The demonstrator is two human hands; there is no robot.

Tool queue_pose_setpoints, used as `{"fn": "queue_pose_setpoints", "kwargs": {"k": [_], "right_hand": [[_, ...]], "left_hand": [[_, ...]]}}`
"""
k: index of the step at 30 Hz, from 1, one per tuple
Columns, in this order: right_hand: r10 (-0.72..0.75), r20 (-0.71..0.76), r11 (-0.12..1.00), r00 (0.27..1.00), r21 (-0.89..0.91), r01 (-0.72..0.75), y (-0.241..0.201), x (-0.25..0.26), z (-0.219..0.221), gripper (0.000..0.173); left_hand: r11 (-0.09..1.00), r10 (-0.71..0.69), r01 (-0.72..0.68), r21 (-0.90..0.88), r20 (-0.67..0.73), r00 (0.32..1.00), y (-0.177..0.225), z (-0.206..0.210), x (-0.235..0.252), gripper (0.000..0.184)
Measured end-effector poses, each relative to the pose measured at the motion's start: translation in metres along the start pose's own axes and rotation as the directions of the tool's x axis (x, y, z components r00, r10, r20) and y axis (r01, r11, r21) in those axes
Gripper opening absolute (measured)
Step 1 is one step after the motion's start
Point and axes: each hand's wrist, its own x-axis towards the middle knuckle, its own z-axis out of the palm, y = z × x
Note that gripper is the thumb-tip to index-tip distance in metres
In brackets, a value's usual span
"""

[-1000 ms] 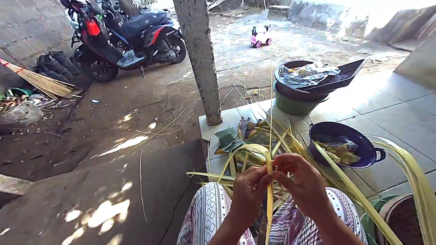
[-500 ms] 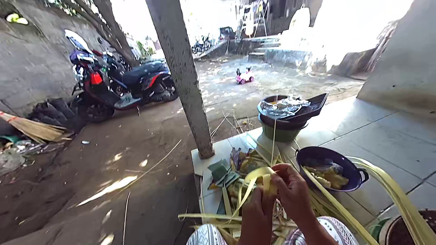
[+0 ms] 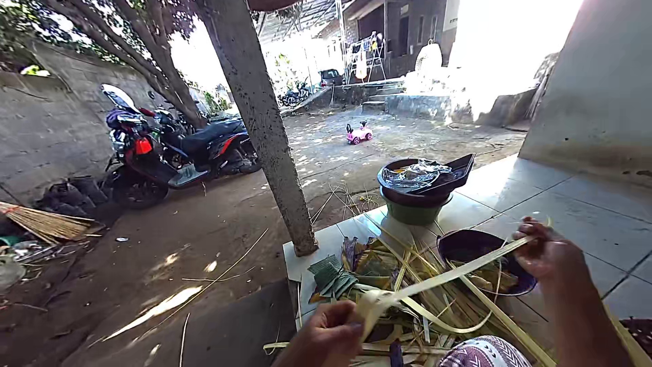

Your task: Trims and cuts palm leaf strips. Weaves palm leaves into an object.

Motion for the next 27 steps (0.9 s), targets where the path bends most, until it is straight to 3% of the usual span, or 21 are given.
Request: {"fn": "queue_pose_setpoints", "kwargs": {"k": [5, 8, 10, 13, 16, 19, 20, 23, 25, 27], "right_hand": [[0.003, -0.174, 0.986, 0.985, 0.165, 0.027, -0.015, 0.051, -0.078, 0.033], [-0.039, -0.201, 0.973, 0.979, 0.216, 0.083, -0.021, 0.060, -0.106, 0.036], [-0.041, -0.160, 0.969, 0.986, 0.236, 0.079, -0.028, 0.052, -0.101, 0.039], [-0.013, -0.094, 0.961, 0.996, 0.273, 0.038, -0.036, 0.044, -0.094, 0.042], [-0.122, -0.118, 0.970, 0.985, 0.198, 0.144, -0.043, 0.040, -0.089, 0.043], [-0.242, -0.219, 0.963, 0.945, 0.062, 0.261, -0.051, 0.046, -0.097, 0.029], [-0.295, -0.213, 0.954, 0.931, -0.018, 0.298, -0.053, 0.048, -0.100, 0.032], [-0.412, 0.042, 0.827, 0.910, -0.401, 0.393, -0.050, 0.035, -0.087, 0.033], [-0.361, 0.380, 0.720, 0.851, -0.466, 0.514, -0.041, 0.008, -0.052, 0.023], [-0.234, 0.658, 0.690, 0.716, -0.406, 0.599, -0.024, -0.027, -0.006, 0.023]], "left_hand": [[0.987, 0.005, -0.031, -0.156, -0.167, 0.986, 0.008, -0.036, -0.013, 0.014], [0.979, 0.001, -0.048, -0.199, -0.229, 0.973, 0.004, -0.046, -0.016, 0.019], [0.980, -0.010, -0.027, -0.198, -0.183, 0.983, 0.000, -0.050, -0.017, 0.015], [0.980, -0.001, 0.002, -0.200, 0.004, 1.000, -0.010, -0.058, -0.021, 0.010], [0.971, 0.045, -0.017, -0.238, 0.114, 0.992, -0.017, -0.063, -0.034, 0.013], [0.960, 0.061, -0.072, -0.272, -0.051, 0.997, -0.018, -0.072, -0.055, 0.012], [0.956, 0.056, -0.096, -0.277, -0.151, 0.987, -0.017, -0.075, -0.061, 0.011], [0.959, 0.027, -0.122, -0.255, -0.345, 0.938, -0.008, -0.082, -0.064, 0.015], [0.984, 0.012, -0.088, -0.155, -0.434, 0.901, 0.006, -0.064, -0.051, 0.024], [0.999, 0.047, -0.051, 0.004, -0.452, 0.891, 0.019, -0.036, -0.032, 0.023]]}}
